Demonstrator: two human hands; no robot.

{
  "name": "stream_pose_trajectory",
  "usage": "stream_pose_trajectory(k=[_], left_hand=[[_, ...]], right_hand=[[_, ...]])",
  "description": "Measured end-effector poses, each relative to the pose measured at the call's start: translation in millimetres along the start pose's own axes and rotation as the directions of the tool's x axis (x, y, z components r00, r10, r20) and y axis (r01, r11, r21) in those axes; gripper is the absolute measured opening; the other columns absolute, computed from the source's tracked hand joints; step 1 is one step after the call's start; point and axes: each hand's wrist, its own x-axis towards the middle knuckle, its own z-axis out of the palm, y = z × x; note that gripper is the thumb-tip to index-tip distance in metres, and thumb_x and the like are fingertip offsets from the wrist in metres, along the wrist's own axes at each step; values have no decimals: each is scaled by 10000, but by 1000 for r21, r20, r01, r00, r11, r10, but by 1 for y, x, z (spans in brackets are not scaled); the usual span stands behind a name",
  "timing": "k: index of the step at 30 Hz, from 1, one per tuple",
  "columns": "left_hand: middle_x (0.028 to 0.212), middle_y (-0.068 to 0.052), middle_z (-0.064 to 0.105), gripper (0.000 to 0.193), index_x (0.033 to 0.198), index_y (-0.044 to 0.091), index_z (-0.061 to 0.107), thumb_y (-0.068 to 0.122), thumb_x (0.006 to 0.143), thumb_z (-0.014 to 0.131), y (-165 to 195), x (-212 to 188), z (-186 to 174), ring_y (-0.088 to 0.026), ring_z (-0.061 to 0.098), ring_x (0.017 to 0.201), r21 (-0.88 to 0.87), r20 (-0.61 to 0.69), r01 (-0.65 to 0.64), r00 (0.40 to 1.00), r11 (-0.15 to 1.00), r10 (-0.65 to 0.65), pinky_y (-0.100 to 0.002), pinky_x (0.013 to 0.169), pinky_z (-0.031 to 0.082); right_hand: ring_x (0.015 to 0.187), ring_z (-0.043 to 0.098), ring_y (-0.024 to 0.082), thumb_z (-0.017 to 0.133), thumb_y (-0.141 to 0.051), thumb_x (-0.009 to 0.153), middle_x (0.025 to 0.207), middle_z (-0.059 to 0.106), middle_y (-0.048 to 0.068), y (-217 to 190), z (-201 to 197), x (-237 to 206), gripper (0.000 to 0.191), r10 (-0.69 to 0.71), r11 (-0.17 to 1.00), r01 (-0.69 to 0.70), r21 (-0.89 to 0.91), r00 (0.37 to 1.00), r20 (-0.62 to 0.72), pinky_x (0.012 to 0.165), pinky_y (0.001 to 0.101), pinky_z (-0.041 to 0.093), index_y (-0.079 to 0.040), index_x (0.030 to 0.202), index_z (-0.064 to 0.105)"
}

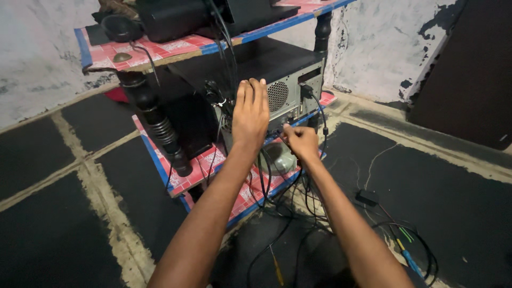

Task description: The person sits on the floor and untangles power and peripheral cables, then plugs them into the back of a desktop computer tower on a small table. They handle the mouse and keyboard, use a screwdriver at the rear of the tower, and press the tower into place under the monitor.

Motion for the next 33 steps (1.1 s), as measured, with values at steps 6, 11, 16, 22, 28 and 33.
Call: stream_pose_trajectory(k=[6,11,16,22,28,33], left_hand=[[1427,-230,524,621,1490,-62,483,213,933,507,1,-3,3,-368,473,1337,-28,-23,-4,1000,1000,4,-434,1210,280],[1419,-235,526,597,1485,-73,493,201,955,513,2,-5,5,-383,480,1343,-46,-46,12,999,999,-14,-446,1225,285],[1405,-240,533,597,1473,-73,503,197,941,512,1,-5,4,-387,487,1331,-50,-54,6,998,999,-8,-447,1216,296],[1427,-253,526,601,1479,-90,497,184,945,524,2,-6,6,-385,489,1339,-95,-91,9,996,995,-18,-446,1227,293],[1425,-252,525,605,1482,-90,494,177,940,526,4,-6,6,-385,483,1340,-96,-86,19,996,995,-28,-445,1225,293],[1420,-250,527,608,1476,-89,491,179,930,523,3,-6,4,-384,484,1338,-87,-73,14,997,996,-20,-439,1220,295]], right_hand=[[639,647,93,831,-246,768,701,749,39,6,8,8,212,-51,992,57,115,997,-58,608,282,531,-42,822,808],[624,658,122,799,-319,813,678,718,52,2,3,10,283,-5,996,14,84,995,-97,628,314,520,-37,817,778],[620,635,136,757,-380,885,645,705,66,-2,3,6,343,3,1000,-4,-19,997,-82,633,328,501,-54,791,803],[629,663,101,810,-263,743,685,744,2,1,8,9,196,-28,984,35,176,999,-42,621,301,534,-74,793,799],[572,571,123,807,-303,896,633,653,54,4,5,14,305,72,996,-70,53,997,-30,550,305,434,-24,781,772],[547,555,84,841,-216,770,633,654,-4,5,11,18,198,-70,965,55,257,996,49,503,273,444,-30,738,783]])
